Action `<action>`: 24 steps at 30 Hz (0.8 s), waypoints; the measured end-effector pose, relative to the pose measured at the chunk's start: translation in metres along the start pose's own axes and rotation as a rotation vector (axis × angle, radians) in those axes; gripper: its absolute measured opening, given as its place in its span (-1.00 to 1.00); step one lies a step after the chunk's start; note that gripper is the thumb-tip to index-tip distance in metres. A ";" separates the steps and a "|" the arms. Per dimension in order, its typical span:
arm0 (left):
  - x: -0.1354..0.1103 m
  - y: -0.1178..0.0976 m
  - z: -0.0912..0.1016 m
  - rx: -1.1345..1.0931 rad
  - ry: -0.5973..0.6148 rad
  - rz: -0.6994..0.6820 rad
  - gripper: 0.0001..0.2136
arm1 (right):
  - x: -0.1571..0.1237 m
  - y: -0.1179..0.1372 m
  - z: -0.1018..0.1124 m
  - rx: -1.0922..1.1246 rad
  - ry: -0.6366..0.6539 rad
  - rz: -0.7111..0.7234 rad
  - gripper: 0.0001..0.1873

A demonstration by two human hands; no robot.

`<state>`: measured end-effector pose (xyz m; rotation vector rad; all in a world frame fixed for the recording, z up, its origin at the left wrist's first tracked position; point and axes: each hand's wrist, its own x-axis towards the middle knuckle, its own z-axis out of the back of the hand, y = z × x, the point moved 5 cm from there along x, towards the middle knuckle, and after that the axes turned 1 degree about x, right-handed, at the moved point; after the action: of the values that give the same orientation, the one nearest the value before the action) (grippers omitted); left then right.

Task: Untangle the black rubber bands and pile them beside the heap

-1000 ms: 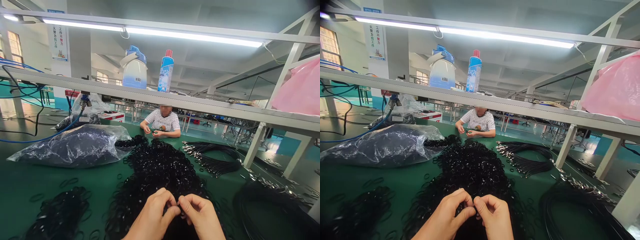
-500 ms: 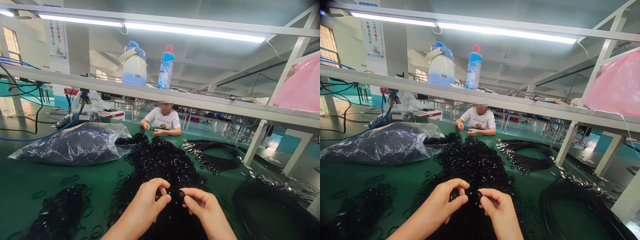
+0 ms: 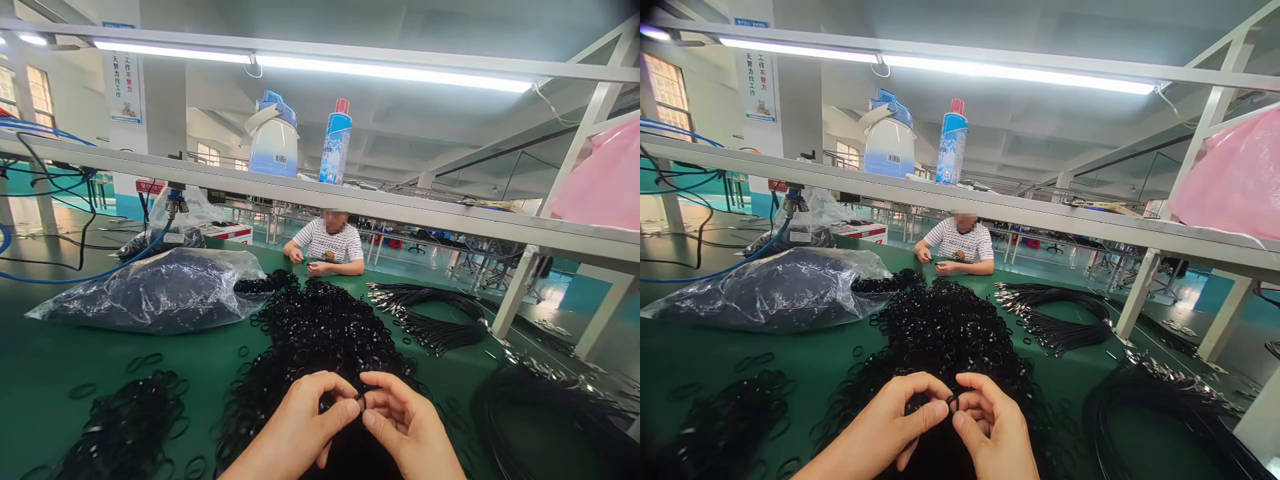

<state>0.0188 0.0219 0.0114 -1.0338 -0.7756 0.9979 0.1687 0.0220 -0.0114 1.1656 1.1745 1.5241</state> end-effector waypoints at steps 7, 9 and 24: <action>0.001 0.006 -0.002 -0.079 -0.001 0.048 -0.82 | -0.001 0.000 0.005 -0.124 -0.095 0.049 -0.63; 0.001 0.007 -0.002 -0.098 0.005 0.076 -0.82 | -0.001 0.001 0.007 -0.132 -0.126 0.057 -0.66; -0.003 0.003 0.000 -0.206 -0.001 0.212 -0.78 | -0.003 0.007 0.009 -0.052 -0.207 0.059 -0.69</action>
<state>0.0169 0.0196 0.0086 -1.3145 -0.7923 1.1150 0.1778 0.0193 -0.0036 1.2987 0.9647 1.4312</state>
